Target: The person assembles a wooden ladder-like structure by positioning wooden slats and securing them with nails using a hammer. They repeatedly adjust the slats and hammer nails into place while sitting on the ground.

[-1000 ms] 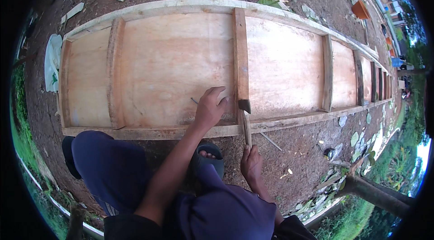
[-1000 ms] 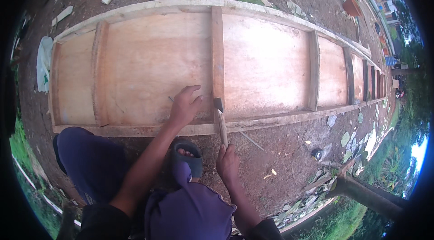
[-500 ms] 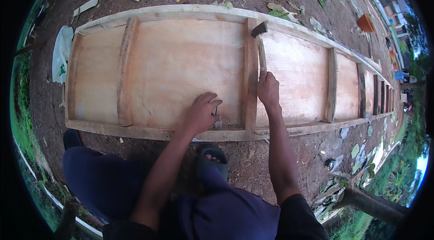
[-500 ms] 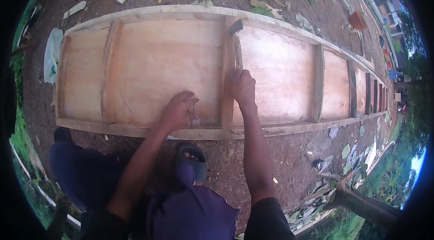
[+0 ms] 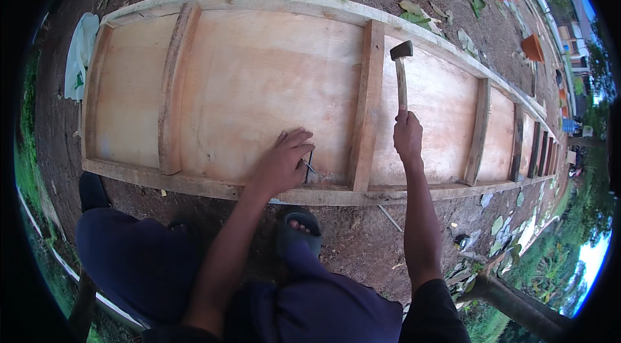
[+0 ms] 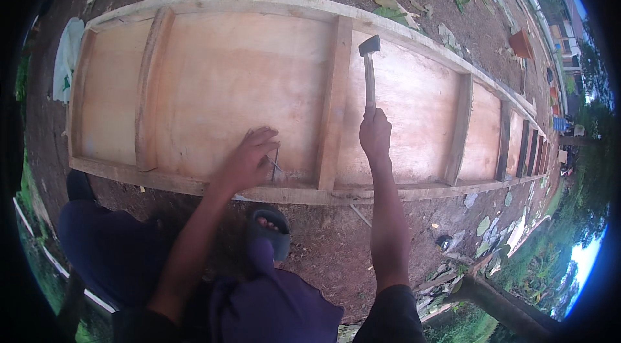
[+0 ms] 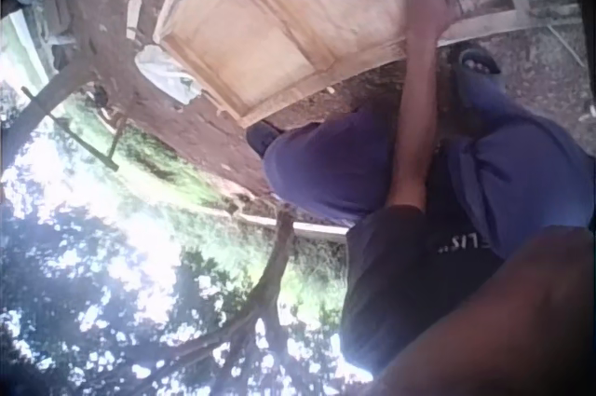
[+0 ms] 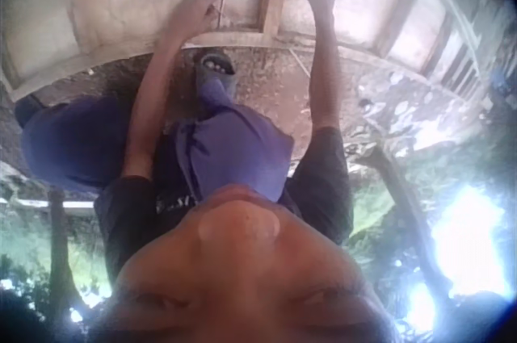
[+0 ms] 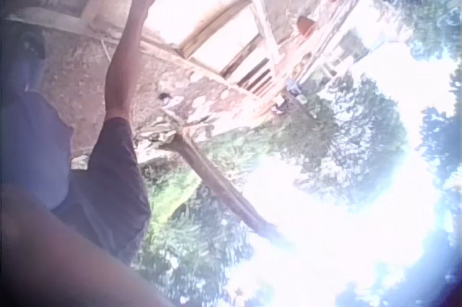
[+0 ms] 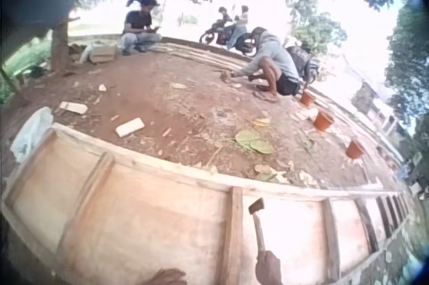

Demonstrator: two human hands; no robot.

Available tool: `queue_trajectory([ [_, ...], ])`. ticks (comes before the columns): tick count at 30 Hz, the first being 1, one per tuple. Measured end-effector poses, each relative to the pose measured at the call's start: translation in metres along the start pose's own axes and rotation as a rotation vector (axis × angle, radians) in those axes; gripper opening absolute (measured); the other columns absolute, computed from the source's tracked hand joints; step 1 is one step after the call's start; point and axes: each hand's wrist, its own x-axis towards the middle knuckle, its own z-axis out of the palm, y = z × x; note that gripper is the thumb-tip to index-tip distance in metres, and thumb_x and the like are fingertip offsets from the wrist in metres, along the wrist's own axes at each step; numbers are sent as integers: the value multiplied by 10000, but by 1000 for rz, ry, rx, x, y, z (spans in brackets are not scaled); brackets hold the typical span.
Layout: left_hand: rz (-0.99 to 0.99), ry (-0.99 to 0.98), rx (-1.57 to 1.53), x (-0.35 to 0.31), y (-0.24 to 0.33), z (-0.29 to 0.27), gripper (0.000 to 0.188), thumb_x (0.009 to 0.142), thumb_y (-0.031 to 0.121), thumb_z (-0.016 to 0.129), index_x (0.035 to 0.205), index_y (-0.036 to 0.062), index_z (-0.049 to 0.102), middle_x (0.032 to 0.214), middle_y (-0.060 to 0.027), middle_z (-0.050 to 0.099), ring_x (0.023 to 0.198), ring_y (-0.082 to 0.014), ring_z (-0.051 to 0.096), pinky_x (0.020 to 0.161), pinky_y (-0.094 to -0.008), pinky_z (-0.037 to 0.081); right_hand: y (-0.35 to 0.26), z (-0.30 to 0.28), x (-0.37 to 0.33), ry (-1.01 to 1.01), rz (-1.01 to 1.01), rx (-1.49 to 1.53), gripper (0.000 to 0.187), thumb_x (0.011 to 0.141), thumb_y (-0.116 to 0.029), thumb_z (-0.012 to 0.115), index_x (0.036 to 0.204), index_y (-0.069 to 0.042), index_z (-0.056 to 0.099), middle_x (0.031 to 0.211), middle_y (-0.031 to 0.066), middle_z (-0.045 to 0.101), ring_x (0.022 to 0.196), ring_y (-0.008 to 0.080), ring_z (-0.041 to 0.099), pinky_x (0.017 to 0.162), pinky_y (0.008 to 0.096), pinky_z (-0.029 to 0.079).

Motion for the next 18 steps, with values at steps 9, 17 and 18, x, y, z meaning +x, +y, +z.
queue_trajectory([
  [9, 76, 29, 46, 1, 7, -4, 327, 813, 54, 664, 1135, 57, 720, 1436, -167, 512, 1416, -363, 403, 1191, -467, 336, 48, -35, -53, -100, 490, 1216, 411, 1094, -448, 397, 994, -65, 508, 737, 7, 490, 529, 72, 449, 398, 206, 365],
  [17, 23, 1, 60, 0, 9, -4, 272, 837, 49, 666, 1101, 55, 736, 1461, -162, 490, 1434, -346, 383, 1212, -490, 299, 4, -11, -13, -649, 439, 902, 447, 1087, -475, 399, 972, -55, 502, 704, -6, 461, 498, 62, 397, 392, 213, 340],
  [18, 20, -1, 68, 0, 11, -4, 264, 843, 55, 666, 1096, 57, 739, 1460, -159, 493, 1437, -343, 381, 1214, -487, 297, 4, -18, -8, -575, 434, 884, 444, 1086, -473, 405, 968, -58, 508, 697, -8, 460, 493, 59, 395, 385, 209, 331],
])
